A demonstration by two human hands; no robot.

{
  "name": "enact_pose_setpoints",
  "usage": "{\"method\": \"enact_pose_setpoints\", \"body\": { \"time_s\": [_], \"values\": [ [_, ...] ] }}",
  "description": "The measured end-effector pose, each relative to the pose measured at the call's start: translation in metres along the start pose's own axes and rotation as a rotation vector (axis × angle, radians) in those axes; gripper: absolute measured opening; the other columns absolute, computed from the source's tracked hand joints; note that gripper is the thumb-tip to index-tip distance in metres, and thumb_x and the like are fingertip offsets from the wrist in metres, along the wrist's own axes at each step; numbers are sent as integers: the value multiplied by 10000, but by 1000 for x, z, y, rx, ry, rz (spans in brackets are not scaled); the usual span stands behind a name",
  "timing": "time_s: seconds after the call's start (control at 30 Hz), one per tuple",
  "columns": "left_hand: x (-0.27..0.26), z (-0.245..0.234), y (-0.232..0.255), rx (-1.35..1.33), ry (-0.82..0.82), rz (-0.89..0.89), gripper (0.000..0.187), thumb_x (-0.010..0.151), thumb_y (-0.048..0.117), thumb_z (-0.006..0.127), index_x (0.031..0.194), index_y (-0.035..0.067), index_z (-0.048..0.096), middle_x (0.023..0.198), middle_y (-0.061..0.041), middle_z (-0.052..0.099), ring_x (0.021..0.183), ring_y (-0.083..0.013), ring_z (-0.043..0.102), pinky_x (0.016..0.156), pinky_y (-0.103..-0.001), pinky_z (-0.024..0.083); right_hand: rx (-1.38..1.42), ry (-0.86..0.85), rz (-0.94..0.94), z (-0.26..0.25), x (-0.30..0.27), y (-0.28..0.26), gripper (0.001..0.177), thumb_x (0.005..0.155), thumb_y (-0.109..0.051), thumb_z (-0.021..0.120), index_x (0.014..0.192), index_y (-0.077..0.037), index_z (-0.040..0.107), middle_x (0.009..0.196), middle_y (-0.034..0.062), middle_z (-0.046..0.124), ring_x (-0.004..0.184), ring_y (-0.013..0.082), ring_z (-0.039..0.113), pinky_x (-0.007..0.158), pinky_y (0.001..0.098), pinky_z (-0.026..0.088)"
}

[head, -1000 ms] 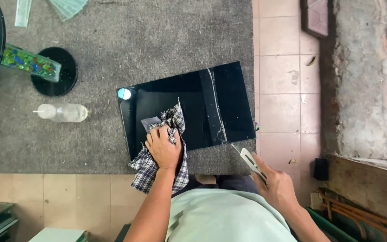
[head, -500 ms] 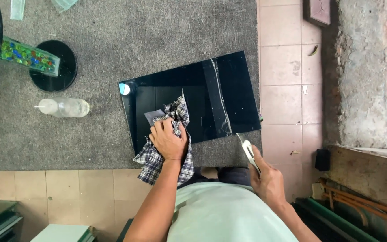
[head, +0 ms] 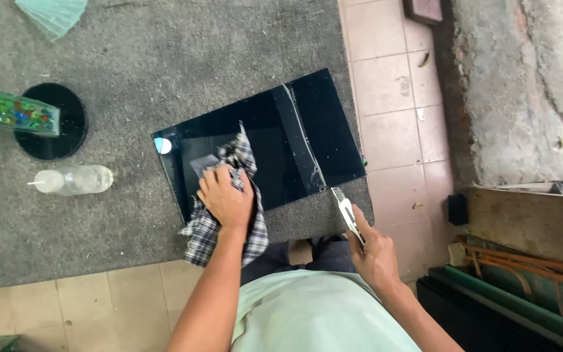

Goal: Scraping residue off a black glass panel using a small blade and wiping it clean with a cloth.

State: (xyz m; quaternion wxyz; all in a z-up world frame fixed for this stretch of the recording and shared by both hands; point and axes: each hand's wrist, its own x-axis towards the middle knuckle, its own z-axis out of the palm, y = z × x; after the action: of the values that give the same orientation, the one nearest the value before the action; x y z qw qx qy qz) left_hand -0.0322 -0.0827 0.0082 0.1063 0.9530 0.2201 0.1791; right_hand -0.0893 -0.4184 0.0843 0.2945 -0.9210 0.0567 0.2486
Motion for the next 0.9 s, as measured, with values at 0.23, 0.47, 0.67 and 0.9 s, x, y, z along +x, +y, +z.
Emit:
{"method": "enact_pose_setpoints", "body": {
  "time_s": [0.23, 0.47, 0.67, 0.9],
  "values": [
    [24, 3, -4, -62, 123, -12, 425, 1021, 521, 686, 1109, 106, 697, 1109, -143, 672, 982, -371, 619, 786, -511, 450, 1, 63, -111, -3, 3, 5, 649, 1071, -224, 673, 1700, -284, 526, 800, 79, 738, 591, 236, 571, 570, 430, 458],
    [24, 6, -6, -78, 111, -31, 571, 982, 667, 667, 1150, 122, 696, 1130, -128, 666, 982, -319, 588, 809, -468, 434, -27, 15, -114, 16, 12, 6, 668, 1077, -254, 645, 1719, -331, 478, 1013, 159, 830, 693, 358, 745, 620, 531, 547],
    [16, 30, -17, -39, 241, -3, 477, 902, 580, 803, 1153, 188, 698, 1070, -87, 621, 1022, -365, 676, 893, -517, 532, 29, 222, -248, 8, 5, -8, 608, 974, -151, 760, 1577, -198, 693, 1128, 231, 857, 1046, 453, 808, 800, 584, 684],
    [16, 23, -14, -97, 199, -18, 567, 854, 618, 826, 1197, 189, 687, 1110, -94, 632, 1068, -376, 679, 939, -535, 515, -1, 164, -260, -1, 14, -20, 638, 972, -124, 743, 1603, -191, 666, 1090, 215, 870, 968, 435, 840, 775, 535, 703]
  ]
}}
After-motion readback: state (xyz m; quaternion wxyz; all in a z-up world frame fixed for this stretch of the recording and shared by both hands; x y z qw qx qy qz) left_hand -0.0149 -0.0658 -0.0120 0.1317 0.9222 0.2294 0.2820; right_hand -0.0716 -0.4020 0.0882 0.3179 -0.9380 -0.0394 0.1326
